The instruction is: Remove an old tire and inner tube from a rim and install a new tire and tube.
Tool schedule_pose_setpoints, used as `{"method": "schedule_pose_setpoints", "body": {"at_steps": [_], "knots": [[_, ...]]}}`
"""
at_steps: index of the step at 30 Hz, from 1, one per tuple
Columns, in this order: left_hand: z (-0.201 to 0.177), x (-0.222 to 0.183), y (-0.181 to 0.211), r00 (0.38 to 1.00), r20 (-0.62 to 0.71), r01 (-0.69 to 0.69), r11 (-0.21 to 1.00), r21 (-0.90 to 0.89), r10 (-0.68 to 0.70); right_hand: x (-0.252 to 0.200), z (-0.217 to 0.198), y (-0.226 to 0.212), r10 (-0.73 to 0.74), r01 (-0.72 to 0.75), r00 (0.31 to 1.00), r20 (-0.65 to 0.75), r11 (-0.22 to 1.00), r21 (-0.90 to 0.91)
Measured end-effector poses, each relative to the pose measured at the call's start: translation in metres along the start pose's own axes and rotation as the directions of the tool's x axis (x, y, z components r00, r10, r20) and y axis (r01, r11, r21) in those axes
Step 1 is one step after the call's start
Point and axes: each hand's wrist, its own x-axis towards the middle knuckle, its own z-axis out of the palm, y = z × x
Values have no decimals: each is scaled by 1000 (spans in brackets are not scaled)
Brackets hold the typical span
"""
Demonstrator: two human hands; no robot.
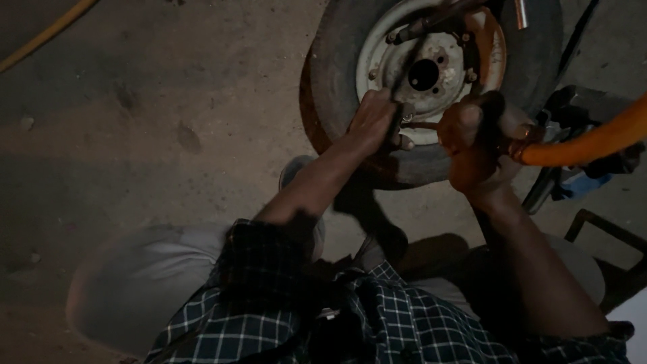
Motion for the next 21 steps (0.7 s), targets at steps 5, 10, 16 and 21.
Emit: {"method": "schedule_pose_setpoints", "body": {"at_steps": [5,10,16,21], "knots": [[-47,-2,29,975,209,91,994,-62,-77,5,1,-2,80,-81,997,12,972,223],[12,1,-8,987,156,46,999,24,-49,3,0,3,150,-155,988,46,890,430],[-46,-8,30,981,190,70,993,-95,-51,-27,-6,-52,149,-144,978,-149,989,46],[-63,-10,46,931,-219,-265,954,142,292,-75,-26,-135,37,-230,924,-380,847,-479]]}}
